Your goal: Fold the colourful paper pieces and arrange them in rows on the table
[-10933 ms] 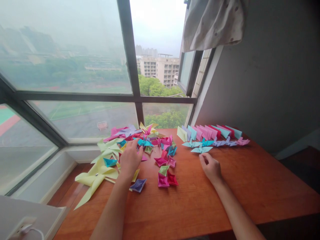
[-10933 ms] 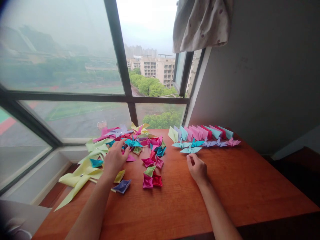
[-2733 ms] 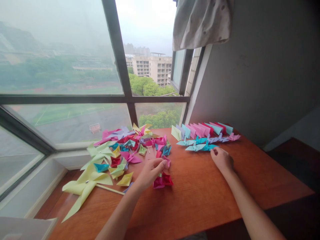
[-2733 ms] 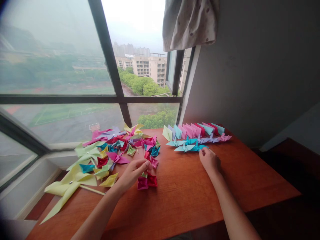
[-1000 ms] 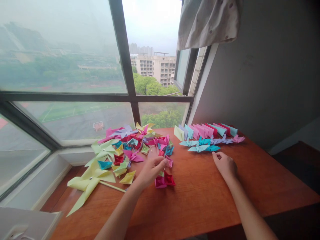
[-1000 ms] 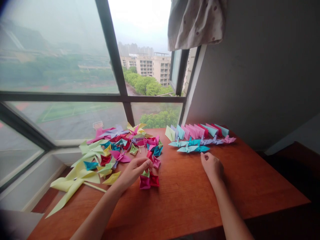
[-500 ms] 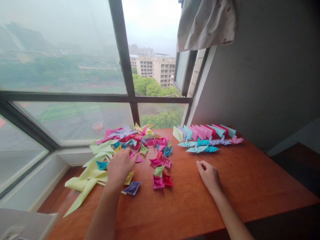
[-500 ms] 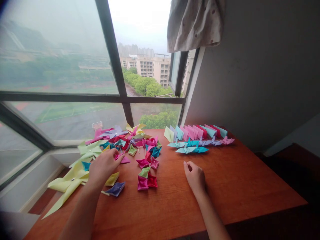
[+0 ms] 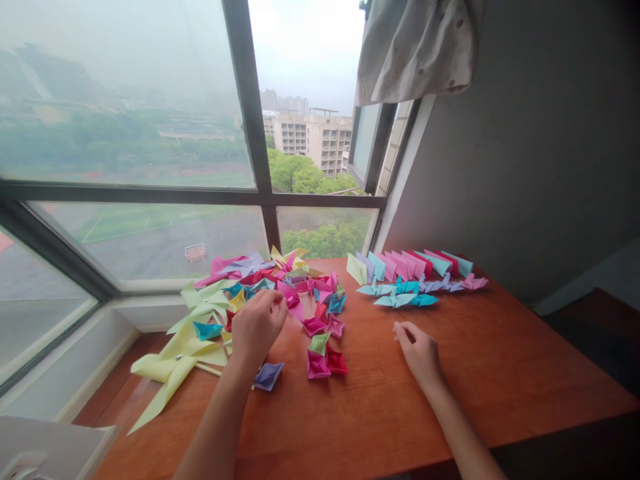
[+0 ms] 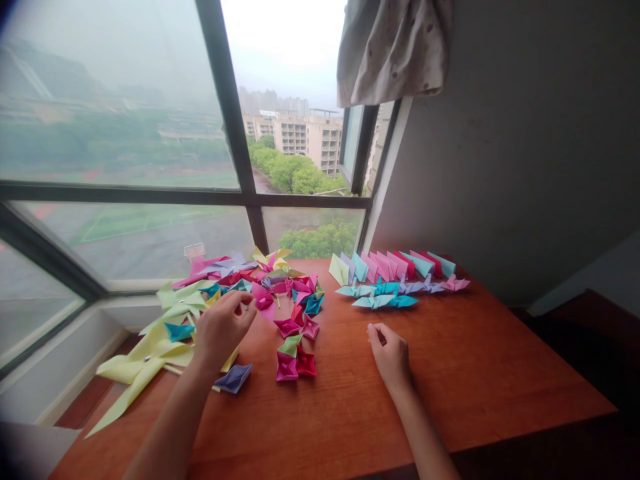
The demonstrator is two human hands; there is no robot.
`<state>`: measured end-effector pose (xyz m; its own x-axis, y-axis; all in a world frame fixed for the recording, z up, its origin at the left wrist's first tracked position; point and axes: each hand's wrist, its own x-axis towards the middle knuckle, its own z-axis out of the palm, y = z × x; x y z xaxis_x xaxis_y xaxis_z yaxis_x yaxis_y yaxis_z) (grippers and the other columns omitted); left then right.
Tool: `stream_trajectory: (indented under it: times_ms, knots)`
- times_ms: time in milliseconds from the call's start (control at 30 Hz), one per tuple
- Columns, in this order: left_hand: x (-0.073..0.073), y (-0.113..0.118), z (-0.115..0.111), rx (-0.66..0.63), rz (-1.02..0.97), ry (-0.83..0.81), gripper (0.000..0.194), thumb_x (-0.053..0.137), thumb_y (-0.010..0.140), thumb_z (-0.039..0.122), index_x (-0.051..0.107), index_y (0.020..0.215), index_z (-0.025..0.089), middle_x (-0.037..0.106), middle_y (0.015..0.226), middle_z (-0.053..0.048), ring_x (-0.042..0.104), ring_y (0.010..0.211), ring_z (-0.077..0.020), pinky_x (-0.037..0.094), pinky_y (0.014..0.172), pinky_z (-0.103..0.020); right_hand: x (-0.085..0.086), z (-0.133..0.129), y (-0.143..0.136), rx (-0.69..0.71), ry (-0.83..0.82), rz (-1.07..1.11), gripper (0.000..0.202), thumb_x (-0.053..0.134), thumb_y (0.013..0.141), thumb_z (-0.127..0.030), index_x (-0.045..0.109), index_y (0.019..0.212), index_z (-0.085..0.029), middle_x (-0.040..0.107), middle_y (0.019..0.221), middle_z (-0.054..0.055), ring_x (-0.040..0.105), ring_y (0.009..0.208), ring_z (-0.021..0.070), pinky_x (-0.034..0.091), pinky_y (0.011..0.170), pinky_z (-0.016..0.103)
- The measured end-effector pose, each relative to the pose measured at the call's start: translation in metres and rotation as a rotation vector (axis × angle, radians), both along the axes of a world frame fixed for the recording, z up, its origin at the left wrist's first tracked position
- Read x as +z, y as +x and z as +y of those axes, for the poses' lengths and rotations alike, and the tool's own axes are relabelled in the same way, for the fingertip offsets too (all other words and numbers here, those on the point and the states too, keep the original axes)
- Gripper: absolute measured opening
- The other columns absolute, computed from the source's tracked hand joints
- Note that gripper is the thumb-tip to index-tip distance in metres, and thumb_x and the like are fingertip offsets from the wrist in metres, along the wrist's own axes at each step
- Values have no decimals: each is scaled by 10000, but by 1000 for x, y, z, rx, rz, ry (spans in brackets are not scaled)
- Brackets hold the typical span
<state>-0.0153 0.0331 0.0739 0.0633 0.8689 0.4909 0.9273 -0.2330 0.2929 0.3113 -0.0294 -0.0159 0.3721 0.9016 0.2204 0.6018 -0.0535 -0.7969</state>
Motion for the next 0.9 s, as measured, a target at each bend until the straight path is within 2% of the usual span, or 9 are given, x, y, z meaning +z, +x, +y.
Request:
stream_trajectory:
  times_ms: [167,333,433,533,600,667,767,833,900]
  knots:
    - [-13,26,-6,-320,-150,160,102,570,886,233,639,817,203,696,842,-12,622,683,-135,438,633,-218,24,-8,-45,176,26,285,474,502,870,-608,686,842,-172,705,796,78,636,747,220,467,657,271]
    - [-21,46,-17,-516,-251,218,57,590,886,167,635,885,202,690,890,-33,633,722,-139,471,672,-230,48,-15,-98,331,-22,524,447,514,897,-561,697,1016,-172,707,877,64,602,721,180,436,606,245]
    - [-21,53,-24,-631,-333,215,88,593,875,127,630,907,200,681,885,-44,639,760,-148,484,686,-236,54,-13,-113,332,-5,634,415,574,874,-528,683,1045,-166,695,873,56,586,709,163,420,589,235]
    - [-17,57,-30,-763,-364,167,107,587,872,117,628,929,197,677,885,-56,637,787,-161,491,701,-252,52,-8,-115,270,36,714,393,637,828,-517,675,961,-149,684,825,54,570,677,155,406,568,231]
    - [-15,58,-32,-840,-371,115,119,588,873,136,627,969,194,675,925,-73,636,832,-180,500,734,-278,49,-6,-111,229,57,693,375,655,811,-509,667,907,-146,675,776,45,563,660,154,404,569,232]
    - [-15,58,-33,-839,-413,103,132,588,878,156,619,1001,192,664,964,-87,633,872,-193,509,769,-302,47,-7,-106,222,68,608,346,644,824,-489,668,889,-150,676,771,41,573,676,160,412,594,235]
    - [-16,56,-31,-684,-506,156,154,627,868,187,597,1019,202,638,1003,-91,627,912,-205,523,798,-323,46,-11,-99,239,63,411,288,609,860,-440,684,888,-163,686,789,35,595,716,172,424,637,239]
    - [-17,56,-28,-618,-517,152,254,666,845,214,580,1084,209,620,1085,-107,616,984,-226,528,832,-349,47,-14,-95,249,47,283,257,588,878,-404,695,873,-170,681,756,25,589,690,167,413,623,236]
    - [-18,56,-25,-615,-498,122,320,664,845,220,568,1150,210,604,1158,-124,597,1054,-245,521,871,-376,49,-17,-92,262,42,189,242,567,895,-371,704,866,-174,675,733,20,576,656,158,396,600,234]
